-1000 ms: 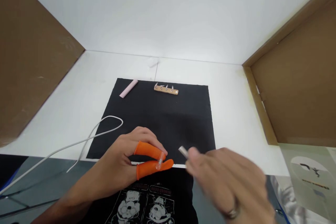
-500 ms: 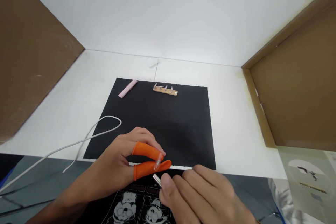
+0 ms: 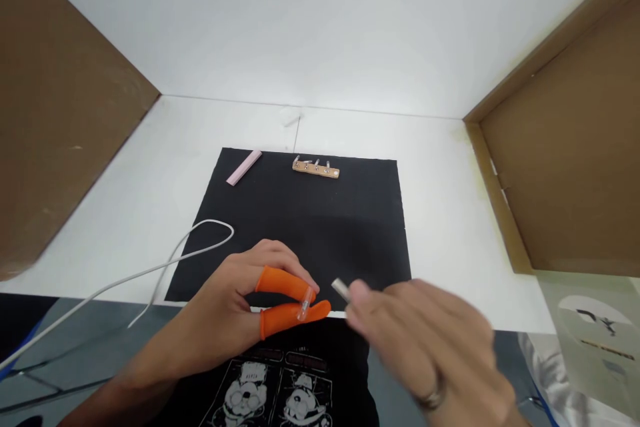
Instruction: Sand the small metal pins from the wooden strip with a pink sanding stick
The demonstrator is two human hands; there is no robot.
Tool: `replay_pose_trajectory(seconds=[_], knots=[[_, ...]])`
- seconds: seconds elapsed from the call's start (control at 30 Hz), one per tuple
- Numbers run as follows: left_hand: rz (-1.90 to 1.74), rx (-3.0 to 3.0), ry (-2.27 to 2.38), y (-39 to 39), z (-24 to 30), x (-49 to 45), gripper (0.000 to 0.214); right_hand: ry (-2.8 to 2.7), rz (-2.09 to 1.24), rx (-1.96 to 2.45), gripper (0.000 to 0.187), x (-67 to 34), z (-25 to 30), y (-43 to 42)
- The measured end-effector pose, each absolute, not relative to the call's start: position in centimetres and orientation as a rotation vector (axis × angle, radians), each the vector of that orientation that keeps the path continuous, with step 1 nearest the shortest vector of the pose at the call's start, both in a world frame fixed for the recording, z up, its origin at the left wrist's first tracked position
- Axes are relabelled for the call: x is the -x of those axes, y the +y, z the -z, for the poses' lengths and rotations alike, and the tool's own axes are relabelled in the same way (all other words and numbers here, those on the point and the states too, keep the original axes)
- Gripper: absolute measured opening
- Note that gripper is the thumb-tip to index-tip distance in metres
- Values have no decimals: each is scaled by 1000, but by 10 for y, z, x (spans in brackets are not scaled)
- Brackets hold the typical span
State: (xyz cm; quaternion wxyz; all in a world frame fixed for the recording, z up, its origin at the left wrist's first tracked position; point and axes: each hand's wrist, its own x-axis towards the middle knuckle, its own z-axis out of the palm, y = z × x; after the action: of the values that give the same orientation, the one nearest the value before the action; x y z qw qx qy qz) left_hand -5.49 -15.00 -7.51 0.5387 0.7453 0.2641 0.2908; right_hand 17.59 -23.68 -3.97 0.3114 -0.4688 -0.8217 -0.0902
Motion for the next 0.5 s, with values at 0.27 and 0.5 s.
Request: replay_pose_trajectory(seconds=[0.27, 0.5], knots=[[-715, -1779, 621, -148, 77, 53, 8, -2265, 109, 1146, 15, -168, 48, -248], [-668, -1747, 646, -148, 77, 54, 8, -2099, 388, 1258, 20, -181, 48, -231]])
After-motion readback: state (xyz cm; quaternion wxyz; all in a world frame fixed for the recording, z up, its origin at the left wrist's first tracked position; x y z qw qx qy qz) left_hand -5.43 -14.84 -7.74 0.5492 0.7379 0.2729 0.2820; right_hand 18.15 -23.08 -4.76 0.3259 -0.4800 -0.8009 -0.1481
